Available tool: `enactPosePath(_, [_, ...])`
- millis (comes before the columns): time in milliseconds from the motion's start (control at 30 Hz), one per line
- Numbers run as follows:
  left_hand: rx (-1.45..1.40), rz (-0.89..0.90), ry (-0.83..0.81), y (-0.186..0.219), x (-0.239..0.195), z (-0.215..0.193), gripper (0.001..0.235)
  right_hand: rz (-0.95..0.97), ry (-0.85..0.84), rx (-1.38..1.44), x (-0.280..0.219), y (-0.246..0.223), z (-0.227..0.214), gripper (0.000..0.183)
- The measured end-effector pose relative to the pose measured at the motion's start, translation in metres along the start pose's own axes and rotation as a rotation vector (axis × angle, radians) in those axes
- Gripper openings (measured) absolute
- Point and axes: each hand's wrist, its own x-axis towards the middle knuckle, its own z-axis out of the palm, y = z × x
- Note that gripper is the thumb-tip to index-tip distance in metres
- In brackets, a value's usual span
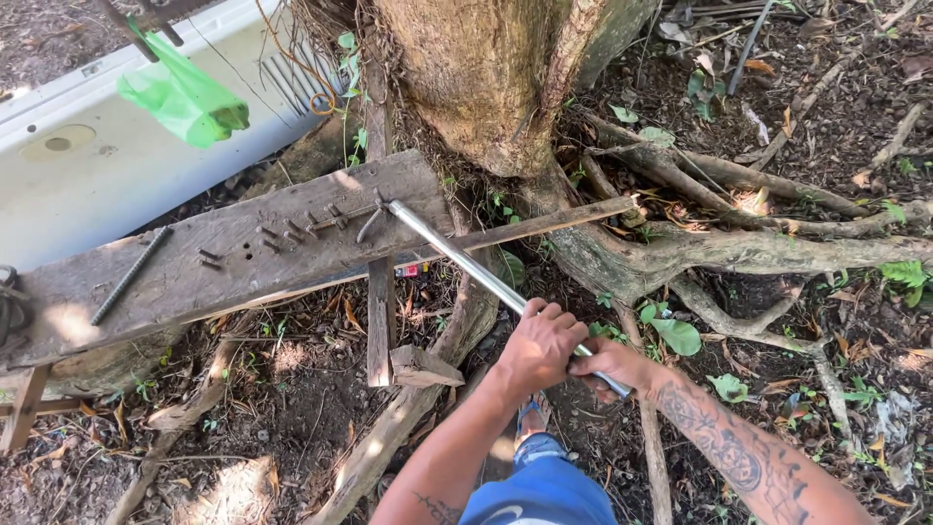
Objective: Bending a piece of rebar using a hollow metal pipe as a lever against a wooden jig.
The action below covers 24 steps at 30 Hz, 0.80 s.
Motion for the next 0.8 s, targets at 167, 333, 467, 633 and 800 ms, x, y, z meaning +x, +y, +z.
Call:
enactPosePath(167, [-0.019,0.051,0.074,-0.007,-0.009,0.006,0.034,-0.046,0.041,0.07,-0.004,0.01,0.019,0.018])
enactPosePath(333, [-0.051,0.125,0.178,-0.005,-0.034,-0.001,0.023,-0.131,0.071,0.083,-0.01,0.026,0.046,0.026])
enactPosePath(467, [-0.025,0.179,0.143,-0.015,-0.069,-0.001,0.022,-0.088,0.227,0.03,-0.024,0.019,0.116,0.022])
enactPosePath(633, [-0.039,0.325,0.036,-0.046,-0.123,-0.006,0.009,-0.2,0.203,0.189,0.006,0.075,0.187,0.026])
enactPosePath(800, [-0.084,0.473,-0.009,-0.087,-0.186,-0.03,0.015,-0.119,0.496,0.259,0.059,0.122,0.289,0.018])
